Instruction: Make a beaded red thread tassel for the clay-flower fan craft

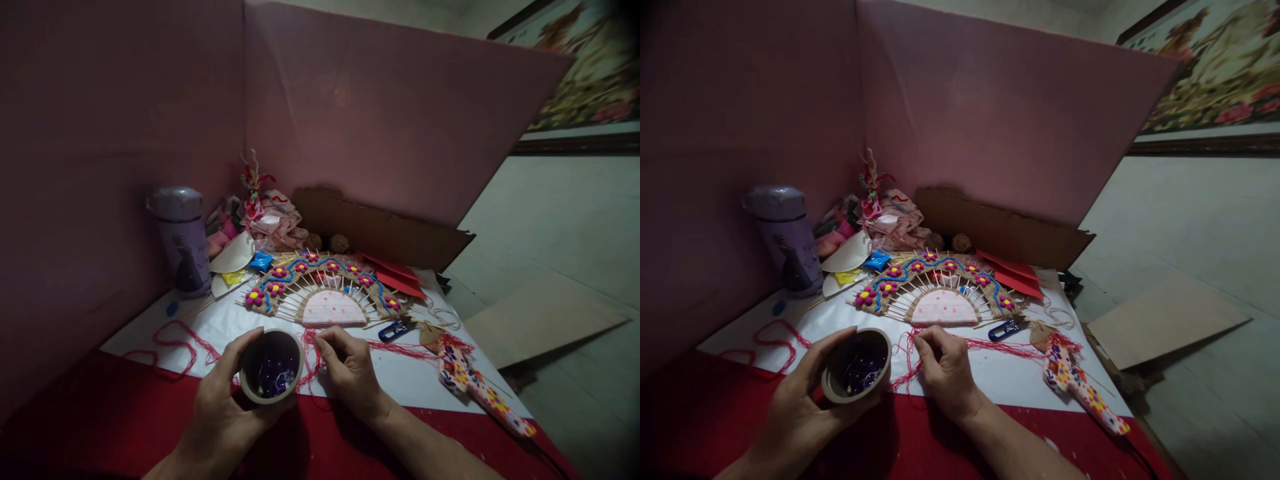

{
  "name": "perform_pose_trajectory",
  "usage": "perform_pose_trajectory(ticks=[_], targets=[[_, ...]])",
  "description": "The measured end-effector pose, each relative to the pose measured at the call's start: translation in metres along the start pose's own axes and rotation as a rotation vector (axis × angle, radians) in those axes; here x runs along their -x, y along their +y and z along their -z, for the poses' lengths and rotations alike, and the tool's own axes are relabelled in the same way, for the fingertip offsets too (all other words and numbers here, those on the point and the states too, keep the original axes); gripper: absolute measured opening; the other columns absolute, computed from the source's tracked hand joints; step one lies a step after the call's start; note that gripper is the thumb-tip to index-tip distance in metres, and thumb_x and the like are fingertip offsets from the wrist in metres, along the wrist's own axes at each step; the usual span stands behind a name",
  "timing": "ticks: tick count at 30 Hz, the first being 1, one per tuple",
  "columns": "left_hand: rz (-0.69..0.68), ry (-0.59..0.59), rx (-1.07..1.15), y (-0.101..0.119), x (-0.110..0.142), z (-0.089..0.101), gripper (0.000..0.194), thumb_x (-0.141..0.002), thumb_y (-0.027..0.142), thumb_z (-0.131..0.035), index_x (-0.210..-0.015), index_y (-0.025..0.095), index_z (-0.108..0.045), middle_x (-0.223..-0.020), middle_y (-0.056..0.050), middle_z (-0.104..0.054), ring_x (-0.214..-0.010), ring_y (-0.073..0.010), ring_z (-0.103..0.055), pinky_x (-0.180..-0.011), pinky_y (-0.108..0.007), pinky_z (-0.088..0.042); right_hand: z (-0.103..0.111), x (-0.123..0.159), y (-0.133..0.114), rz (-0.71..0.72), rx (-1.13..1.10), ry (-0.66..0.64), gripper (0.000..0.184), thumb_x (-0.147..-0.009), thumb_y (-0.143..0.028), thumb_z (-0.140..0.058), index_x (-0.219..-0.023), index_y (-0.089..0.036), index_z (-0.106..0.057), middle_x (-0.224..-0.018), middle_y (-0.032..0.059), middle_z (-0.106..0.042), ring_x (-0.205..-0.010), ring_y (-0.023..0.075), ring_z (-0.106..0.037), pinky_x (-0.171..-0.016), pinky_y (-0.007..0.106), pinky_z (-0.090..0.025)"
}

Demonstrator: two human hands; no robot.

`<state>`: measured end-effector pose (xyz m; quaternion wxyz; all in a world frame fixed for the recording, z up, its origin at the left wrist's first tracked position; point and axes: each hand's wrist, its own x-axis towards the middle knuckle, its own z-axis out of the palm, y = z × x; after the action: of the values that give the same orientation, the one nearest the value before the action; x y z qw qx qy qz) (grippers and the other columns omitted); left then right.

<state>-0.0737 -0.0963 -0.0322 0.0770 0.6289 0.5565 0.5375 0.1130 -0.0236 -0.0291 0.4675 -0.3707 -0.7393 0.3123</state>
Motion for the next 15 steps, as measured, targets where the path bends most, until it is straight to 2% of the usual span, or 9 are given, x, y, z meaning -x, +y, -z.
perform_pose_trajectory(ticks=[6,11,15], targets=[[0.096,0.038,0.153,0.0034,0.0025,-0.0006,0.071,-0.063,0.037,-0.077,-0.126,0.024,-0.047,-0.117,-0.008,-0.063,-0.1,-0.0246,-0.065,-0.081,-0.033,-0.058,0.0005,0.0005,0.0009,0.001,0.009,0.006,0.019,-0.087,-0.025,-0.053,-0.073,-0.015,-0.061,-0.058,-0.002,-0.051,-0.053,0.0094,-0.044,-0.052,0.021,-0.036],[0.03,-0.006,0.13,0.0013,0.0036,-0.001,0.074,-0.063,0.03,-0.077,-0.129,0.024,-0.043,-0.119,-0.008,-0.062,-0.101,-0.024,-0.064,-0.084,-0.033,-0.057,0.0002,-0.0006,0.002,-0.008,0.012,0.006,0.019,-0.087,-0.026,-0.053,-0.074,-0.014,-0.062,-0.059,-0.0013,-0.053,-0.053,0.0098,-0.044,-0.052,0.021,-0.036],[0.032,-0.006,0.124,0.002,0.0042,0.0007,0.073,-0.065,0.029,-0.076,-0.13,0.024,-0.042,-0.121,-0.008,-0.06,-0.104,-0.0247,-0.063,-0.086,-0.035,-0.056,-0.0005,-0.0008,0.0016,-0.015,0.008,0.008,0.02,-0.087,-0.026,-0.053,-0.074,-0.014,-0.061,-0.059,-0.0011,-0.052,-0.053,0.0101,-0.044,-0.052,0.022,-0.036]])
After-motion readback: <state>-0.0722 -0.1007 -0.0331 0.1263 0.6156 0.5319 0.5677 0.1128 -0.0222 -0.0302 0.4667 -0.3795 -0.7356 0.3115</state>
